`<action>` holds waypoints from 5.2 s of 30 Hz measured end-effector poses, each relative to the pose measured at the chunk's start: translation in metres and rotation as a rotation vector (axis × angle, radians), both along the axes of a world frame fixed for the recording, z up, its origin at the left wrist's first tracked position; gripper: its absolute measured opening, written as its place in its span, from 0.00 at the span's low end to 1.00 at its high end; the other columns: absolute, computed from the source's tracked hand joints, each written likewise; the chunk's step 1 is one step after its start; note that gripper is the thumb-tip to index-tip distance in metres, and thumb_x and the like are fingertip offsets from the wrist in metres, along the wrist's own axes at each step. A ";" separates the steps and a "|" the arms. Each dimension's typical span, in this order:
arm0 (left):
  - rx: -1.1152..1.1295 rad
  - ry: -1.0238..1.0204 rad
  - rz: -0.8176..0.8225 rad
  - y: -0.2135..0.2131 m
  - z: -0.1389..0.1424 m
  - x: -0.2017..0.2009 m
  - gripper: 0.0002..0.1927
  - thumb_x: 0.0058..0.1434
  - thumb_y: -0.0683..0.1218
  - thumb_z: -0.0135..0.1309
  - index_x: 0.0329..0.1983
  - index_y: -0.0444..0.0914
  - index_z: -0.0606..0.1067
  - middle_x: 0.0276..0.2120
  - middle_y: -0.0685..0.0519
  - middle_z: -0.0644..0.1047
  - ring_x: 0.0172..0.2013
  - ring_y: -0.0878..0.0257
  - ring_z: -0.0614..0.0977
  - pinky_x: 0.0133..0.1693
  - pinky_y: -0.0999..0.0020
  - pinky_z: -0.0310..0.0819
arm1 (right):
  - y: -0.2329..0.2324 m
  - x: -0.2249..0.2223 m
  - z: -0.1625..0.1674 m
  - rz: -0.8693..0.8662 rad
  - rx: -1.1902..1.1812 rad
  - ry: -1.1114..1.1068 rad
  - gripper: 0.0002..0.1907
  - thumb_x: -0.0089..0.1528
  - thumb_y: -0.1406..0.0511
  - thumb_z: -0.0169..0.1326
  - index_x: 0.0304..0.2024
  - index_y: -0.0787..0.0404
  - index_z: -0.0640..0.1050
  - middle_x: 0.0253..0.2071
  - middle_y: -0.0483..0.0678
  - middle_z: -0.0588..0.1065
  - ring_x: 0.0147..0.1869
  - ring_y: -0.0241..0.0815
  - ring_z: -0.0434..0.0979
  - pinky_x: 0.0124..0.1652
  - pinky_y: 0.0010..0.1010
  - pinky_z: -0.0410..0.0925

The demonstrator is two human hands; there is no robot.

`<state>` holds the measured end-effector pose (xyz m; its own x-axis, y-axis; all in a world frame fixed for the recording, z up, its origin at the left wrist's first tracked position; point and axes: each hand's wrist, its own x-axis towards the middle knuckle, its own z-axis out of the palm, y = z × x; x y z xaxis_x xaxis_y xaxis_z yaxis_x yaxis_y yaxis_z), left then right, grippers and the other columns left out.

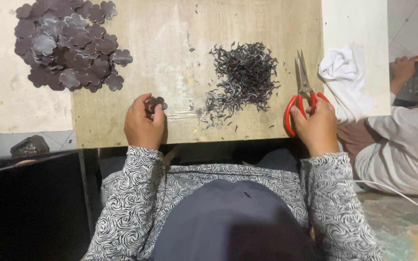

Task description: The person trims the edges of dark flower-shaped pieces with scissors, collects the trimmings, and places them in a plastic bag. They then wipe the table with a sponge and apply liquid from a bottle to the pieces.

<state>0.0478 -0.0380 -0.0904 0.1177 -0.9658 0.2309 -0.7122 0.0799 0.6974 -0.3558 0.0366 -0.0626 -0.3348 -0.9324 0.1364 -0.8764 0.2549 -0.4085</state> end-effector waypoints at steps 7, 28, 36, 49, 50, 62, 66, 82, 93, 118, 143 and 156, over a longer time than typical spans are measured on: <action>-0.150 -0.144 -0.053 -0.017 0.002 -0.003 0.08 0.65 0.42 0.59 0.47 0.39 0.80 0.42 0.47 0.76 0.46 0.48 0.76 0.50 0.54 0.70 | -0.034 -0.007 0.009 0.033 0.073 0.032 0.20 0.62 0.58 0.67 0.34 0.70 0.76 0.28 0.58 0.73 0.33 0.60 0.74 0.35 0.48 0.68; -0.061 -0.199 -0.085 -0.059 0.007 -0.023 0.06 0.65 0.42 0.57 0.44 0.40 0.78 0.44 0.49 0.74 0.49 0.49 0.74 0.54 0.52 0.67 | -0.112 0.106 0.019 0.392 0.156 0.085 0.28 0.53 0.66 0.61 0.58 0.58 0.77 0.62 0.65 0.67 0.60 0.68 0.67 0.56 0.50 0.67; -0.063 -0.175 -0.104 -0.063 0.004 -0.021 0.07 0.64 0.42 0.58 0.45 0.40 0.78 0.44 0.49 0.75 0.48 0.49 0.74 0.53 0.52 0.67 | -0.121 0.057 0.033 0.033 0.292 -0.774 0.17 0.65 0.68 0.49 0.57 0.58 0.75 0.46 0.48 0.77 0.46 0.41 0.74 0.46 0.36 0.70; -0.055 -0.184 -0.117 -0.065 0.007 -0.022 0.06 0.66 0.42 0.57 0.45 0.40 0.77 0.44 0.48 0.75 0.49 0.49 0.74 0.53 0.53 0.67 | -0.078 0.074 0.046 0.213 -0.061 -0.283 0.23 0.68 0.64 0.57 0.63 0.66 0.71 0.72 0.60 0.65 0.79 0.56 0.64 0.75 0.44 0.59; -0.051 -0.180 -0.119 -0.065 0.007 -0.022 0.06 0.66 0.41 0.57 0.45 0.40 0.77 0.44 0.48 0.74 0.49 0.49 0.74 0.54 0.53 0.67 | -0.068 0.081 0.034 0.192 -0.112 -0.231 0.24 0.69 0.62 0.57 0.65 0.66 0.70 0.74 0.61 0.65 0.81 0.58 0.63 0.78 0.46 0.58; -0.132 -0.143 -0.116 -0.067 0.002 -0.018 0.09 0.64 0.40 0.55 0.48 0.39 0.75 0.44 0.48 0.75 0.49 0.47 0.75 0.53 0.52 0.68 | -0.060 0.109 -0.025 0.196 -0.006 -0.021 0.46 0.72 0.50 0.51 0.78 0.70 0.46 0.80 0.70 0.46 0.85 0.68 0.43 0.78 0.55 0.40; -0.165 -0.072 -0.042 -0.067 -0.002 -0.017 0.10 0.65 0.41 0.53 0.50 0.39 0.75 0.45 0.49 0.77 0.49 0.49 0.76 0.53 0.53 0.68 | -0.068 0.114 -0.019 0.188 -0.017 -0.036 0.45 0.72 0.50 0.52 0.79 0.66 0.48 0.80 0.70 0.44 0.84 0.69 0.41 0.77 0.56 0.39; -0.010 -0.412 -0.109 -0.040 -0.001 0.010 0.60 0.61 0.72 0.54 0.80 0.35 0.40 0.80 0.41 0.41 0.78 0.42 0.37 0.74 0.37 0.29 | -0.063 0.108 -0.020 0.155 -0.250 -0.160 0.40 0.70 0.53 0.55 0.75 0.67 0.55 0.74 0.67 0.57 0.80 0.67 0.53 0.77 0.53 0.48; 0.227 -0.404 -0.504 -0.014 0.018 -0.079 0.82 0.34 0.87 0.57 0.77 0.37 0.35 0.75 0.33 0.36 0.74 0.36 0.35 0.70 0.35 0.27 | -0.092 0.092 -0.026 0.128 -0.195 -0.042 0.41 0.71 0.48 0.56 0.75 0.63 0.56 0.76 0.70 0.53 0.79 0.70 0.49 0.74 0.57 0.46; 0.134 -0.097 -0.679 -0.041 0.036 -0.091 0.84 0.26 0.81 0.64 0.78 0.37 0.42 0.77 0.38 0.46 0.76 0.43 0.44 0.73 0.45 0.37 | -0.067 0.084 0.002 0.483 -0.337 -0.588 0.38 0.68 0.46 0.53 0.71 0.62 0.63 0.74 0.61 0.60 0.79 0.60 0.61 0.72 0.47 0.63; 0.045 -0.220 -0.809 -0.031 0.010 -0.055 0.85 0.27 0.86 0.59 0.76 0.35 0.35 0.74 0.32 0.39 0.74 0.35 0.40 0.70 0.39 0.33 | -0.038 0.088 -0.011 0.465 -0.146 -0.538 0.58 0.62 0.37 0.50 0.77 0.61 0.41 0.80 0.66 0.37 0.84 0.66 0.41 0.73 0.50 0.49; 0.254 -0.407 -0.504 -0.052 0.028 -0.103 0.84 0.29 0.84 0.63 0.77 0.39 0.35 0.75 0.33 0.34 0.75 0.35 0.34 0.71 0.37 0.26 | -0.069 0.115 -0.019 0.267 0.002 0.016 0.47 0.68 0.46 0.53 0.78 0.58 0.48 0.80 0.67 0.41 0.83 0.68 0.38 0.74 0.60 0.37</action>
<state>-0.0550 -0.0897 -0.0620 -0.4071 -0.9100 -0.0786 -0.8401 0.3393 0.4232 -0.2405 -0.0320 -0.0816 -0.0747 -0.9877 0.1377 -0.9193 0.0147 -0.3933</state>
